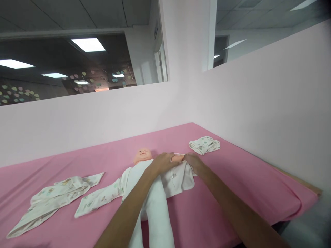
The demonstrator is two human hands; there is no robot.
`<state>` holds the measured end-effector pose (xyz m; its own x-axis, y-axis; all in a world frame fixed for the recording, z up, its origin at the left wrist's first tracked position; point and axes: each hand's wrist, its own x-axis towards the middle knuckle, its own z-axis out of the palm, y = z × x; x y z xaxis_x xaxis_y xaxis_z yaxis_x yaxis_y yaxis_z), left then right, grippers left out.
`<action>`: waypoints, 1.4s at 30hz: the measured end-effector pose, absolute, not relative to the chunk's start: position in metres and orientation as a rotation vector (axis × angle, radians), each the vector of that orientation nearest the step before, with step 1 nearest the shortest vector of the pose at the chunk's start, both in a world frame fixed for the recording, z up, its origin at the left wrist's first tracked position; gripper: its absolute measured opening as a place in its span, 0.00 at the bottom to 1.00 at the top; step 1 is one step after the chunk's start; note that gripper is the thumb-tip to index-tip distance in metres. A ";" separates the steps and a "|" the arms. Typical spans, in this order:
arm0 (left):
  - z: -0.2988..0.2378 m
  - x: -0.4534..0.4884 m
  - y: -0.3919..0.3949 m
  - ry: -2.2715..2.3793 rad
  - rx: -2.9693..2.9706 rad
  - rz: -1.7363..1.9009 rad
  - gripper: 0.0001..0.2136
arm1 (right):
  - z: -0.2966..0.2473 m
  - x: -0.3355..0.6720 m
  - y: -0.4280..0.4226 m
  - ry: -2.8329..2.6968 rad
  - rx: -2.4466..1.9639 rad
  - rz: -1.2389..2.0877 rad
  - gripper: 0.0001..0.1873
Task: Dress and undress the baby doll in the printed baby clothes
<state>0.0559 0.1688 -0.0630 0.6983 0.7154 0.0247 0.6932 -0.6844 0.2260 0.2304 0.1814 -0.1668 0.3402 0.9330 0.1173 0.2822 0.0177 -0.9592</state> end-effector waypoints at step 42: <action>-0.078 0.003 0.143 1.254 2.767 0.256 0.18 | -0.144 0.183 0.101 -1.571 -1.607 0.349 0.20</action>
<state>0.0030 0.1433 -0.0777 0.6482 0.7529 0.1139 0.7375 -0.6579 0.1525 0.1825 0.1007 -0.1435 0.1751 0.9210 0.3480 0.6869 0.1390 -0.7134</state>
